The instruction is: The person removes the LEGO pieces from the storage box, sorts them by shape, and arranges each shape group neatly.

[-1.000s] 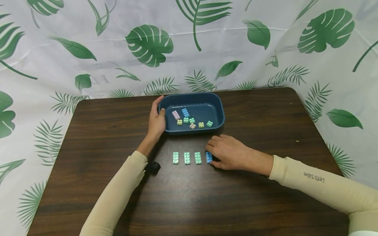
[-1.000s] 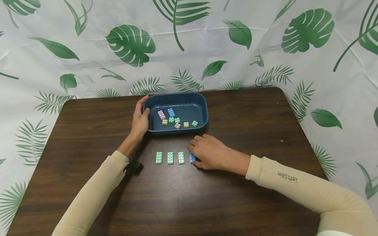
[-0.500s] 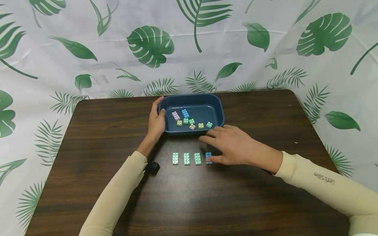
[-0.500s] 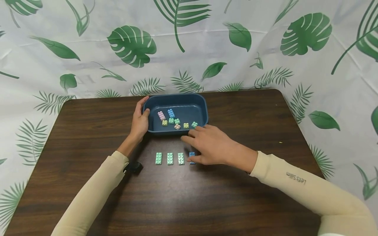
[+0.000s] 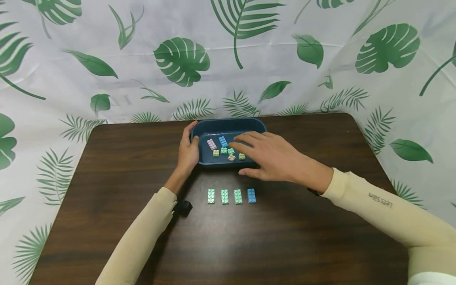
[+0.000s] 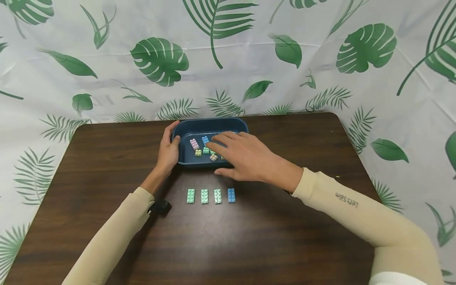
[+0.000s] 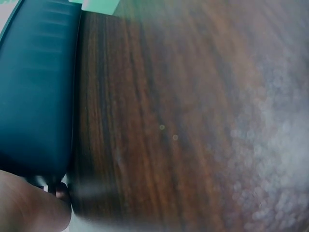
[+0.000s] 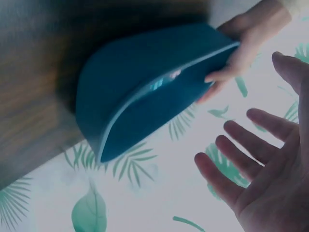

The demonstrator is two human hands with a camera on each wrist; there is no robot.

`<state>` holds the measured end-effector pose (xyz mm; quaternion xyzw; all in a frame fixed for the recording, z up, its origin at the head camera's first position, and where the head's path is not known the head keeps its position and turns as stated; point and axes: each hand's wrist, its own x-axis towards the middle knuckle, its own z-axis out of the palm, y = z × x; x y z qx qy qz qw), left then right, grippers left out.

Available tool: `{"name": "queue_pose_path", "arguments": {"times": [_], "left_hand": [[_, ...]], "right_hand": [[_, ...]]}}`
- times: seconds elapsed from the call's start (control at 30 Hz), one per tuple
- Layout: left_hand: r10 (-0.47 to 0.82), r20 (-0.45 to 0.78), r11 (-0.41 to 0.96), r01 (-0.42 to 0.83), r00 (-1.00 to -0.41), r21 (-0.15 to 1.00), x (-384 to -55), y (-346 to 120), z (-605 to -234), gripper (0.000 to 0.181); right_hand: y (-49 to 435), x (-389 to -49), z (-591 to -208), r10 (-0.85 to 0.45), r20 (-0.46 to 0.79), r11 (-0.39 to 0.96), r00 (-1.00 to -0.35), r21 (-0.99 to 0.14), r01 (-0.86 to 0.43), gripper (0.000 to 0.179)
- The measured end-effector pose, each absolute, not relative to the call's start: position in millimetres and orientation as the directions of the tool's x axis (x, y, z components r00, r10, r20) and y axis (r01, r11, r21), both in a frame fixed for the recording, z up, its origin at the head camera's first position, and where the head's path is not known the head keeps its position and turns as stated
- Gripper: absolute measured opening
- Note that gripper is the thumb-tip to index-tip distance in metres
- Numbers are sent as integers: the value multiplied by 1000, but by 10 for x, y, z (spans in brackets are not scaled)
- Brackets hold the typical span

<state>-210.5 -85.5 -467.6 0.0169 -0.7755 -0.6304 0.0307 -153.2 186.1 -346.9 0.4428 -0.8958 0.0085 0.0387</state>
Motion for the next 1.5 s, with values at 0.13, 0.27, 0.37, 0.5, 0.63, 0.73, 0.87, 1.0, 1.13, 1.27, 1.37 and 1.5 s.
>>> {"name": "queue_pose_path", "arguments": {"times": [0.13, 0.27, 0.37, 0.5, 0.63, 0.73, 0.87, 1.0, 1.13, 1.27, 1.37, 1.5], "left_hand": [[-65, 26, 220, 11, -998, 975, -2098, -853, -4691, 50], [-70, 28, 222, 11, -997, 975, -2108, -823, -4724, 49], [-67, 29, 218, 14, -997, 976, -2115, -816, -4757, 50], [-74, 24, 212, 8, -997, 977, -2128, -831, -4773, 50], [-80, 25, 216, 7, -996, 976, -2138, -848, -4750, 50], [-80, 29, 212, 12, -996, 977, -2143, -861, -4735, 50], [-80, 29, 207, 12, -996, 978, -2152, -878, -4731, 50], [-79, 29, 213, 11, -996, 977, -2158, -894, -4725, 50], [-82, 27, 220, 8, -996, 975, -2161, -894, -4716, 51], [-85, 38, 216, 19, -996, 976, -2169, -894, -4709, 51], [-83, 43, 206, 25, -996, 978, -2175, -893, -4714, 50], [-82, 41, 205, 23, -996, 978, -2176, -898, -4733, 50]], "right_hand": [[1818, -1703, -3487, -783, 79, 620, -617, 33, -784, 73], [1769, -1865, -3495, -760, 27, 650, -650, 42, -759, 70], [1717, -1983, -3506, -747, -16, 664, -665, 42, -746, 68], [1629, -2163, -3530, -738, -62, 673, -672, 11, -740, 64], [1521, -2326, -3569, -731, -117, 679, -672, -25, -734, 61], [1430, -2430, -3615, -729, -158, 678, -666, -37, -734, 60], [1313, -2560, -3684, -729, -196, 675, -656, -53, -735, 59], [1217, -2682, -3739, -710, -250, 691, -658, -65, -720, 60], [1155, -2756, -3786, -680, -310, 710, -665, -50, -702, 65], [1101, -2793, -3838, -680, -339, 701, -650, -41, -712, 66], [1079, -2806, -3877, -689, -350, 688, -635, -39, -724, 63], [1062, -2813, -3918, -695, -358, 678, -623, -37, -734, 60]]}}
